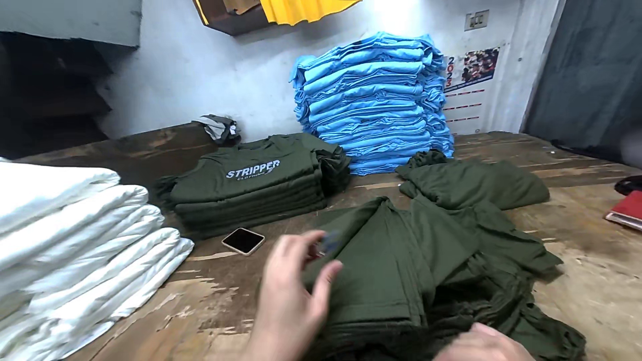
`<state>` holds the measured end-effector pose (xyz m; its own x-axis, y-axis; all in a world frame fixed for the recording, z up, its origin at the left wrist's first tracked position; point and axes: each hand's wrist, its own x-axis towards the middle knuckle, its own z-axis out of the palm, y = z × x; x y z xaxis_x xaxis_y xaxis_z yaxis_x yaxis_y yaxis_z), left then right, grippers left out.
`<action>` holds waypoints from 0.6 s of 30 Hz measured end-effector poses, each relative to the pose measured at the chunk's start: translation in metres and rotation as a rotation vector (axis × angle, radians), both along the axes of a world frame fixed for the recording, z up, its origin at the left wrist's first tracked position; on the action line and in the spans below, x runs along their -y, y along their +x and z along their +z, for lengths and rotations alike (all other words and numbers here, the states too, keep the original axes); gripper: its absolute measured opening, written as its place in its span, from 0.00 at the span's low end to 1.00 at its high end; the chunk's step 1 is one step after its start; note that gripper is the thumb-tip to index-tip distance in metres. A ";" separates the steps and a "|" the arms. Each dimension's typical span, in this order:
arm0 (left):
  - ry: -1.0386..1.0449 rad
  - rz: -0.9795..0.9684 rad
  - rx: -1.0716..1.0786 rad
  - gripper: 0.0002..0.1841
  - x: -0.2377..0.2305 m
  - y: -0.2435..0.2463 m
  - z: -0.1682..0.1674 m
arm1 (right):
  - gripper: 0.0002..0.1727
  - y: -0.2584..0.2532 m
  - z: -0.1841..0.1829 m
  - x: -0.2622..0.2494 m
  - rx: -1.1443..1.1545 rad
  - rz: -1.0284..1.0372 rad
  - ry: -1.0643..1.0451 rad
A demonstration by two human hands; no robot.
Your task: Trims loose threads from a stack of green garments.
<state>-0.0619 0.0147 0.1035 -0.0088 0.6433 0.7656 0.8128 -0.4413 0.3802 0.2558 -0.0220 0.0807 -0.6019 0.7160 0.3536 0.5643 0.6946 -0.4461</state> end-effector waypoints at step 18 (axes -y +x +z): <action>-0.299 -0.299 0.318 0.09 -0.018 0.040 -0.011 | 0.13 -0.103 -0.016 -0.057 -1.277 0.002 -0.064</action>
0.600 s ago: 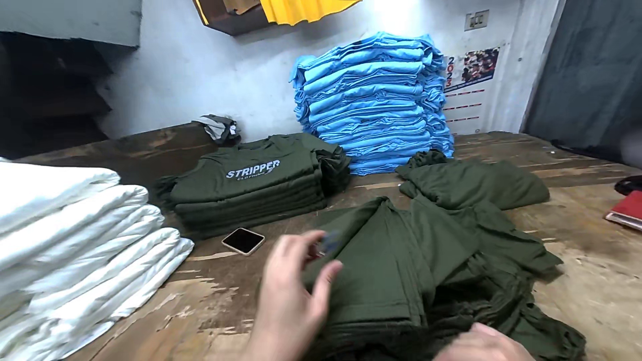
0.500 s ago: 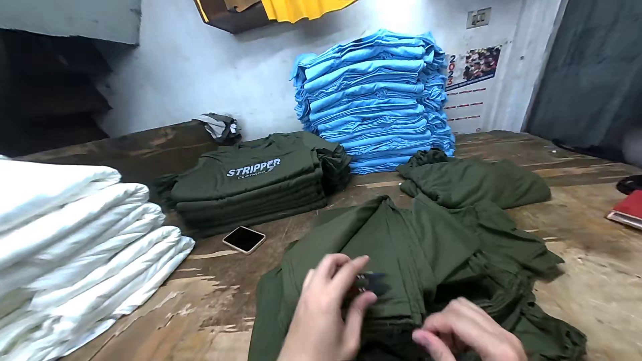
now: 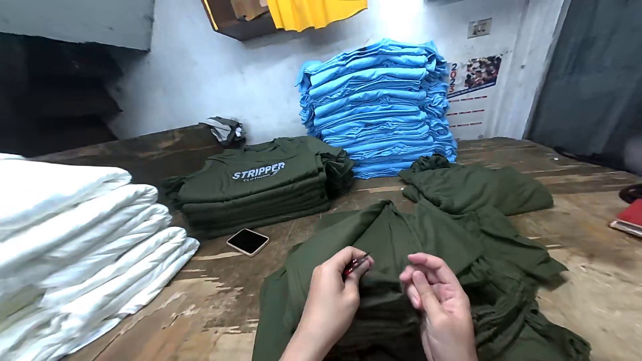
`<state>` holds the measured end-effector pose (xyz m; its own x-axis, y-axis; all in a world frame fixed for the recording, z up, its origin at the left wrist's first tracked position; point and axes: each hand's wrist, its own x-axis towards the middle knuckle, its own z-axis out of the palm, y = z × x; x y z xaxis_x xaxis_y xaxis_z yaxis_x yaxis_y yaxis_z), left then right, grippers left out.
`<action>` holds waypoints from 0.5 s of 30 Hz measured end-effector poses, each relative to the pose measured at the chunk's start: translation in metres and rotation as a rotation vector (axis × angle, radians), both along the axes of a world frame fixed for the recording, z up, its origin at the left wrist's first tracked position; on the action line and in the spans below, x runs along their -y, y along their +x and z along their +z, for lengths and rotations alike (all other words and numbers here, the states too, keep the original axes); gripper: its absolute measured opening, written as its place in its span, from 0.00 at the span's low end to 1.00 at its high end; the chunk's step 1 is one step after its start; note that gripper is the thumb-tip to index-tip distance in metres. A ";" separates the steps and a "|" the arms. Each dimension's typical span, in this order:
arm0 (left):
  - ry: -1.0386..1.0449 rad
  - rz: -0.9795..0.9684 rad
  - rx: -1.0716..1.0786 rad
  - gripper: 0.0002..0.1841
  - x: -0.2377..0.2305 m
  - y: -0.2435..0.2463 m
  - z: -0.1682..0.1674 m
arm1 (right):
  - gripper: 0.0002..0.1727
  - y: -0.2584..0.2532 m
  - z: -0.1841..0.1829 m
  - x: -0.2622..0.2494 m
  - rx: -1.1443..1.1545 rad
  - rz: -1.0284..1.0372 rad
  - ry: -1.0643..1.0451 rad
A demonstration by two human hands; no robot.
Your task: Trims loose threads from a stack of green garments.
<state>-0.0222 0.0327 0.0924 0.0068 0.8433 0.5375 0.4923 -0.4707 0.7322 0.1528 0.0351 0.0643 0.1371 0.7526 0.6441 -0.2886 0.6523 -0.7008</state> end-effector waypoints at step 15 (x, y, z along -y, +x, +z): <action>-0.182 -0.057 0.135 0.10 -0.014 0.001 0.008 | 0.05 0.009 -0.011 0.002 0.537 -0.360 0.213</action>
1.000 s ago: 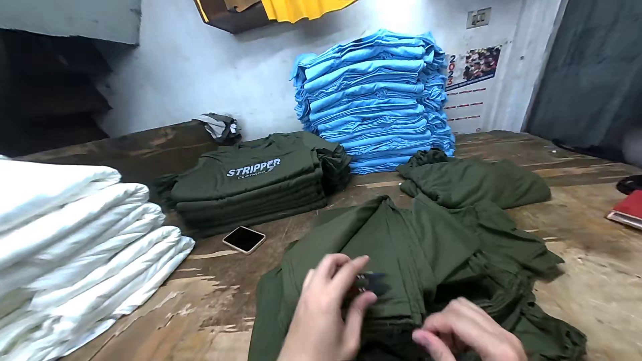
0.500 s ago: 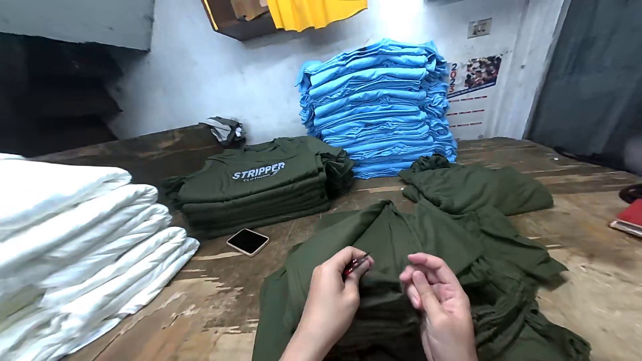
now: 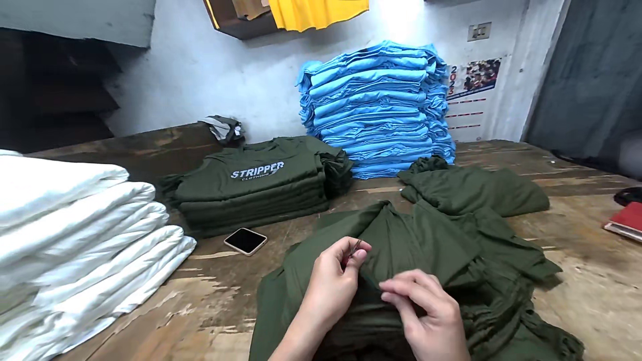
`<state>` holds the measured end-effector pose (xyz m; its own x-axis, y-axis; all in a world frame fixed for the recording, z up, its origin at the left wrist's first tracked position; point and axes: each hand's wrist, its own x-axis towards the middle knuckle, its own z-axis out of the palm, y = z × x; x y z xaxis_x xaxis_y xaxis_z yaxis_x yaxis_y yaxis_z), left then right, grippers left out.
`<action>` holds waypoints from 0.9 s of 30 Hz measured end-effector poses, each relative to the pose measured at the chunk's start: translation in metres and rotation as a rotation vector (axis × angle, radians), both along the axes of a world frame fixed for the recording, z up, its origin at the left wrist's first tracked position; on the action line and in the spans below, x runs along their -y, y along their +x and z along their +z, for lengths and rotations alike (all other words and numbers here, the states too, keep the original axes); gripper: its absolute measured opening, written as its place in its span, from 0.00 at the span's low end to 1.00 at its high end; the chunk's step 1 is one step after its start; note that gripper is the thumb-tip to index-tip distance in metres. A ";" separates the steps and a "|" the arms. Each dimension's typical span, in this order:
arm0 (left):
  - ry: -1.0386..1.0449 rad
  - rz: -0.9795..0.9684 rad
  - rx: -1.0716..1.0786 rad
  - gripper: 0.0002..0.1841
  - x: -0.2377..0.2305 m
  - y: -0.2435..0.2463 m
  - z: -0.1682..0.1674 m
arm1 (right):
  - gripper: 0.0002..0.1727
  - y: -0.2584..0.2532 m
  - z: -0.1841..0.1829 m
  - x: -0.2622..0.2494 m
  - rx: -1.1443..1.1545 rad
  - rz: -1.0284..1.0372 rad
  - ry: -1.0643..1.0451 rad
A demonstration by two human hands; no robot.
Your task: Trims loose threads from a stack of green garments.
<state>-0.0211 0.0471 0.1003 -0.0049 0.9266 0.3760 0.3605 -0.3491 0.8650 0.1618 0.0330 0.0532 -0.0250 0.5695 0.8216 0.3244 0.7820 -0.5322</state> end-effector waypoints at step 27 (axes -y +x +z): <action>-0.119 0.036 -0.296 0.13 0.002 0.015 0.008 | 0.06 0.007 -0.005 -0.002 0.028 -0.284 0.162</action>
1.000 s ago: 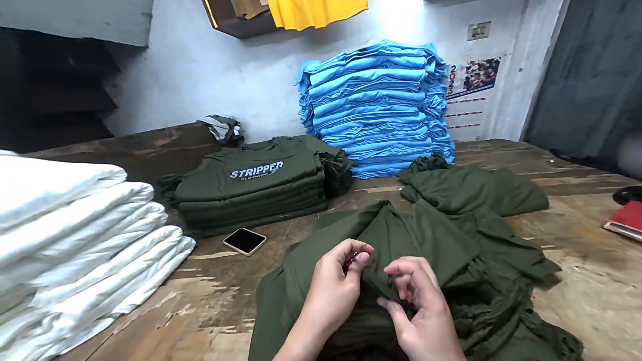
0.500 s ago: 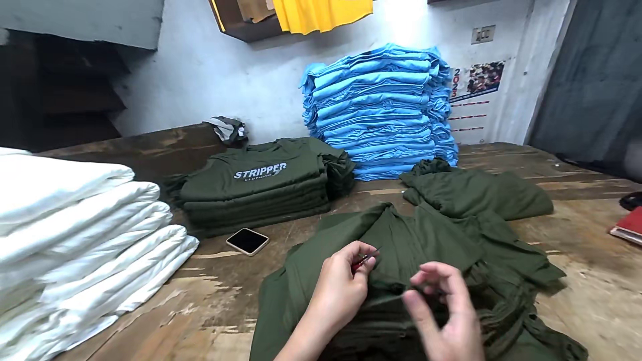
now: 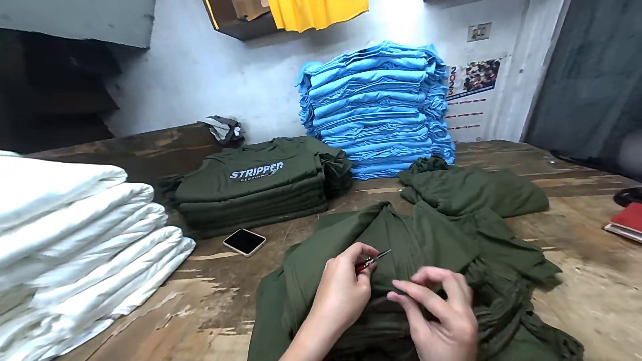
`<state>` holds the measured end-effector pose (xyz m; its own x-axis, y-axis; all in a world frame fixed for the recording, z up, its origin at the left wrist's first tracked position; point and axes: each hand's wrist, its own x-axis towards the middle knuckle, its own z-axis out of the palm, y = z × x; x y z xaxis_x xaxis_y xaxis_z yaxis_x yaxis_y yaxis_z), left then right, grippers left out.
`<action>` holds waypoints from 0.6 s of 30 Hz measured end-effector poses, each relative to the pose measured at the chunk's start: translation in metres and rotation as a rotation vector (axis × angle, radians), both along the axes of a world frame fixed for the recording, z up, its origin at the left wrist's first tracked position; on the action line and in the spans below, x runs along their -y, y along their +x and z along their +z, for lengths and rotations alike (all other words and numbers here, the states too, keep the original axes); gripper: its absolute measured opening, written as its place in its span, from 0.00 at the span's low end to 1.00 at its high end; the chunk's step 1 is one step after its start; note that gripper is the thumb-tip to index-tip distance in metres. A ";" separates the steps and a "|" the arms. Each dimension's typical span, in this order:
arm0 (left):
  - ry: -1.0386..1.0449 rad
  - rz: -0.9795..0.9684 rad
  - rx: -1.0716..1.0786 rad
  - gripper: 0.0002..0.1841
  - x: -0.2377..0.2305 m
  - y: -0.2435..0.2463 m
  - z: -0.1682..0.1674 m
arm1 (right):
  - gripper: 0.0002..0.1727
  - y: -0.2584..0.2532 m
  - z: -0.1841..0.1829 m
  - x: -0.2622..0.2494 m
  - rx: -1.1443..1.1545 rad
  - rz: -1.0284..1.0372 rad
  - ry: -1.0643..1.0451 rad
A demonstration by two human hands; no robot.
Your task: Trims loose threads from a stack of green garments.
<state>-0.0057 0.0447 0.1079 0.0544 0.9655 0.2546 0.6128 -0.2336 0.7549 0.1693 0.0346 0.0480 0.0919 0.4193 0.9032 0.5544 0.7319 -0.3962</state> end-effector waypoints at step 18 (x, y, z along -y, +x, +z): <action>1.024 0.096 -0.509 0.07 0.045 -0.007 -0.022 | 0.12 0.008 0.000 0.032 0.033 -0.125 -0.014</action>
